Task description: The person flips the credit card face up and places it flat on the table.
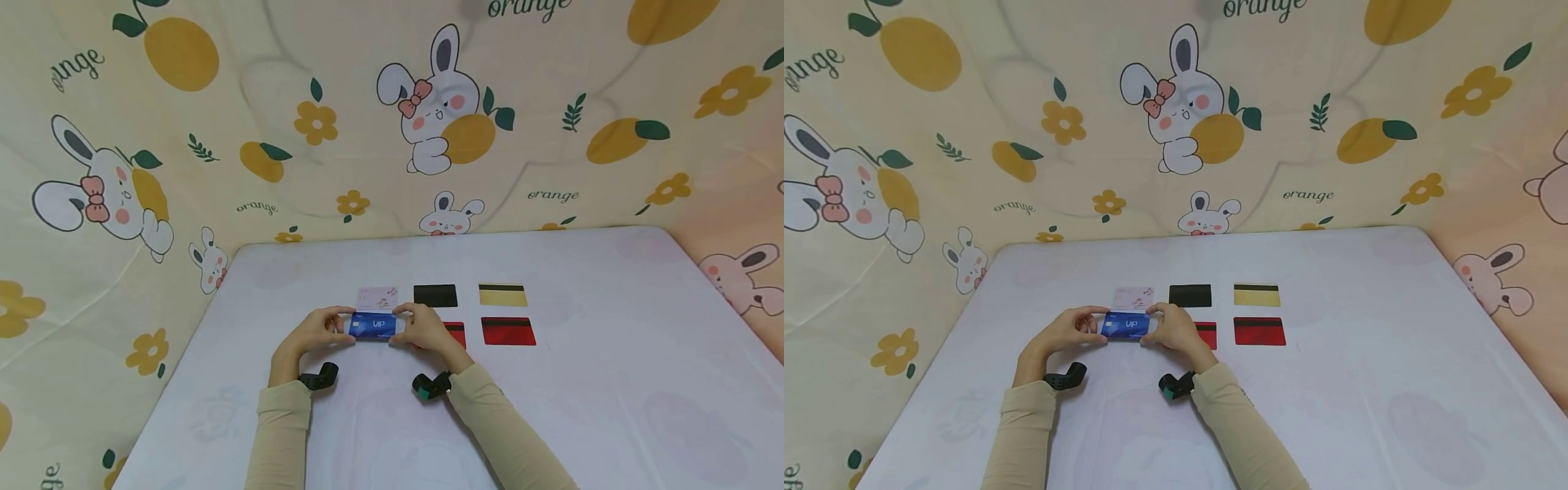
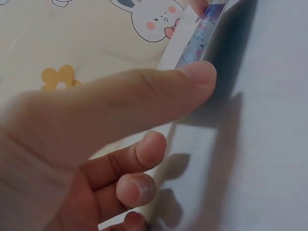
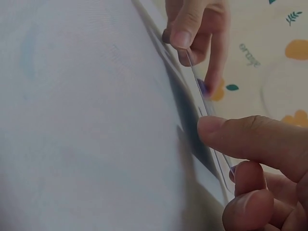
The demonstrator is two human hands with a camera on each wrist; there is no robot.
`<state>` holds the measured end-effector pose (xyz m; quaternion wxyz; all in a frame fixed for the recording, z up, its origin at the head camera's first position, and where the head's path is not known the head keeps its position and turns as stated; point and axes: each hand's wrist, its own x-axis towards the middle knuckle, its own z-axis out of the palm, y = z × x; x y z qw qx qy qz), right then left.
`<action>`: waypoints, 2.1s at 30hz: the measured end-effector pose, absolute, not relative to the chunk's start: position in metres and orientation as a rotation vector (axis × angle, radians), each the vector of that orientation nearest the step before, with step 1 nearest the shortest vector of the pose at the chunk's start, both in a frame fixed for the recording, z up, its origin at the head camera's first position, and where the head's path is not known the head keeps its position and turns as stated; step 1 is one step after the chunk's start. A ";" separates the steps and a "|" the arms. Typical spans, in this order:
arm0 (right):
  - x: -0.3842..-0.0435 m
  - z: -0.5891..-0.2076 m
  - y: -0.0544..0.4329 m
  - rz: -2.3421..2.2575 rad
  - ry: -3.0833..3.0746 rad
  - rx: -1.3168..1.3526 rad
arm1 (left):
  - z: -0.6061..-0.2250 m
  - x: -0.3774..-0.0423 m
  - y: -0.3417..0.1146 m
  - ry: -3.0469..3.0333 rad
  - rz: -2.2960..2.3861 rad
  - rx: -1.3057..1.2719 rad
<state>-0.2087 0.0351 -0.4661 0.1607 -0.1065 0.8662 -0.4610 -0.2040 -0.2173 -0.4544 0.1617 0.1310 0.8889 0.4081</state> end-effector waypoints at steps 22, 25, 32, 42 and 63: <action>-0.204 -0.461 0.030 -1.205 2.560 -0.272 | -0.460 -0.206 -0.214 2.586 1.092 0.340; -0.204 -0.460 0.030 -1.179 2.586 -0.287 | -0.460 -0.206 -0.213 2.581 1.090 0.327; -0.203 -0.460 0.029 -1.165 2.576 -0.262 | -0.458 -0.204 -0.212 2.582 1.074 0.293; -0.202 -0.460 0.029 -1.178 2.569 -0.221 | -0.458 -0.204 -0.210 2.578 1.088 0.269; -0.202 -0.461 0.027 -1.152 2.595 -0.221 | -0.458 -0.203 -0.210 2.580 1.101 0.258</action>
